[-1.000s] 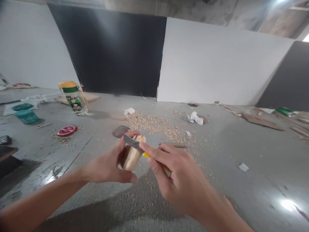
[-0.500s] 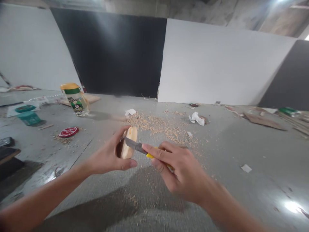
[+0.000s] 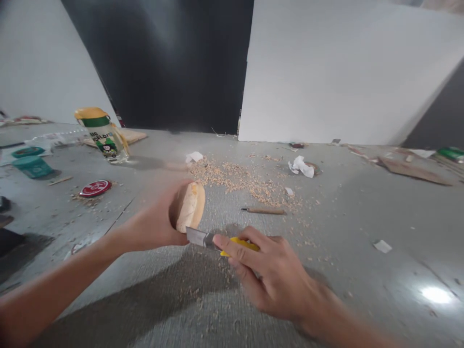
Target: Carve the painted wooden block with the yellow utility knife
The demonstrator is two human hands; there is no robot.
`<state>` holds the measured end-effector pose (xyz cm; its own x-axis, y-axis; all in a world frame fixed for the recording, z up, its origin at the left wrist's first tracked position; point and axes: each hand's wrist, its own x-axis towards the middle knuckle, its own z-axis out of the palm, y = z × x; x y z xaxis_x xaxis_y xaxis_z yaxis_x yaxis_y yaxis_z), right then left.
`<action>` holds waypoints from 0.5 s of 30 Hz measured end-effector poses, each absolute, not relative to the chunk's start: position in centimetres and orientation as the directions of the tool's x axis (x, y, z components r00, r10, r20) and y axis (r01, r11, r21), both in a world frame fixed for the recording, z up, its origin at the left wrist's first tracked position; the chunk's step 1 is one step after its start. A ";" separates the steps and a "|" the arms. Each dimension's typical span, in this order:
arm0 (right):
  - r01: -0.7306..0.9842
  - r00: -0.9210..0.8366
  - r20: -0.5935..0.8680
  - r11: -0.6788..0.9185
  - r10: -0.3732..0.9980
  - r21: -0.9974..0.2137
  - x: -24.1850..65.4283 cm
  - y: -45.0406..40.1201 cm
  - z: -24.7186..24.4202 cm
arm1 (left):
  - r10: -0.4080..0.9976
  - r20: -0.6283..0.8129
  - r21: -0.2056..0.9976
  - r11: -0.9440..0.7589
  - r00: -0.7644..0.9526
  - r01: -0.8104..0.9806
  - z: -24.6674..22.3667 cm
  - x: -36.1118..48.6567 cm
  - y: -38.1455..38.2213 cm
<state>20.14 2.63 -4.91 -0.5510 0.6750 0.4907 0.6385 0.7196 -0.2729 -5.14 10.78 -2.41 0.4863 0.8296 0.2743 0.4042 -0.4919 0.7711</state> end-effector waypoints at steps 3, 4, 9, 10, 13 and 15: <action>0.671 -0.540 0.478 0.697 0.693 -0.253 20.0 2.2 -4.6 | 0.836 0.236 0.712 -0.496 0.496 0.497 -2.0 -5.0 10.3; 0.679 -0.541 0.476 0.694 0.694 -0.240 19.9 2.0 -4.5 | 0.834 0.237 0.703 -0.501 0.498 0.505 -1.9 -4.9 10.2; 0.683 -0.566 0.489 0.710 0.663 -0.172 19.7 1.6 -3.9 | 0.815 0.261 0.700 -0.529 0.517 0.481 -1.8 -4.6 9.6; 0.684 -0.569 0.490 0.711 0.660 -0.164 19.7 1.6 -3.9 | 0.810 0.262 0.706 -0.531 0.525 0.468 -1.8 -4.5 9.6; 0.679 -0.581 0.496 0.720 0.645 -0.141 19.6 1.4 -3.7 | 0.802 0.276 0.716 -0.540 0.530 0.442 -1.9 -4.4 9.5; 0.673 -0.589 0.500 0.728 0.634 -0.131 19.6 1.3 -3.6 | 0.800 0.269 0.730 -0.533 0.537 0.429 -1.8 -4.3 9.4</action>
<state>19.62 1.28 -3.58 -0.5892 0.6344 0.5003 0.6727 0.7282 -0.1312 -4.30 9.39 -1.80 0.5367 0.7999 0.2686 0.4286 -0.5326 0.7298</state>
